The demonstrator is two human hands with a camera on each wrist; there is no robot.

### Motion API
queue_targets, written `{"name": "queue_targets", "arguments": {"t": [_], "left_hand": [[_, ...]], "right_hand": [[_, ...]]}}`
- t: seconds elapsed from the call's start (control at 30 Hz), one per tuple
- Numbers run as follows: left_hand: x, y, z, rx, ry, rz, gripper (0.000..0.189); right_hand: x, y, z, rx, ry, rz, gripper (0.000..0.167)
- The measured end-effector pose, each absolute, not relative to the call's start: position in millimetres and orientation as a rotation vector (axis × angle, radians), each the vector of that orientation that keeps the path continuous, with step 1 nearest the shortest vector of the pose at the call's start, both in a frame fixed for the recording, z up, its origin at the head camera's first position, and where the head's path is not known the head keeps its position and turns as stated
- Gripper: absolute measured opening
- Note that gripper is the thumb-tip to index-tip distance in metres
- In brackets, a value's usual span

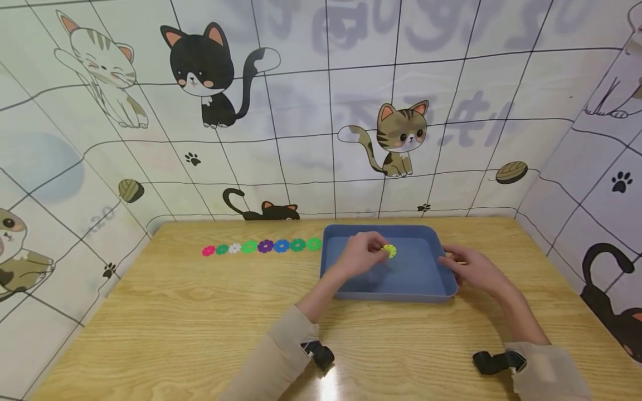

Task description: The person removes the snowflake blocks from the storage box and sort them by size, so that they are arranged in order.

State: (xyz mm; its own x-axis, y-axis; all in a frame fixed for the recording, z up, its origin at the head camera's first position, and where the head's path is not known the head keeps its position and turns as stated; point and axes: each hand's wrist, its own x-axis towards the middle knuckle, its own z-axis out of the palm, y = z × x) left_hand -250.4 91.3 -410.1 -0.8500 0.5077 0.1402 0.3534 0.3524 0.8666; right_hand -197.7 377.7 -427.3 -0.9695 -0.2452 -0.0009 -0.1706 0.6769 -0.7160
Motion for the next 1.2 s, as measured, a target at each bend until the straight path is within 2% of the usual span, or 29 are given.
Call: {"name": "queue_targets", "arguments": {"t": [0.5, 1.2], "left_hand": [[-263.5, 19.9, -400.0, 0.742, 2.352, 1.747, 0.013], [-268.5, -74.1, -399.5, 0.580, 2.467, 1.800, 0.021]], "right_hand": [[-197.9, 380.1, -428.9, -0.357, 2.775, -1.194, 0.058], [-198.3, 378.8, -428.7, -0.362, 2.791, -1.186, 0.056]]}}
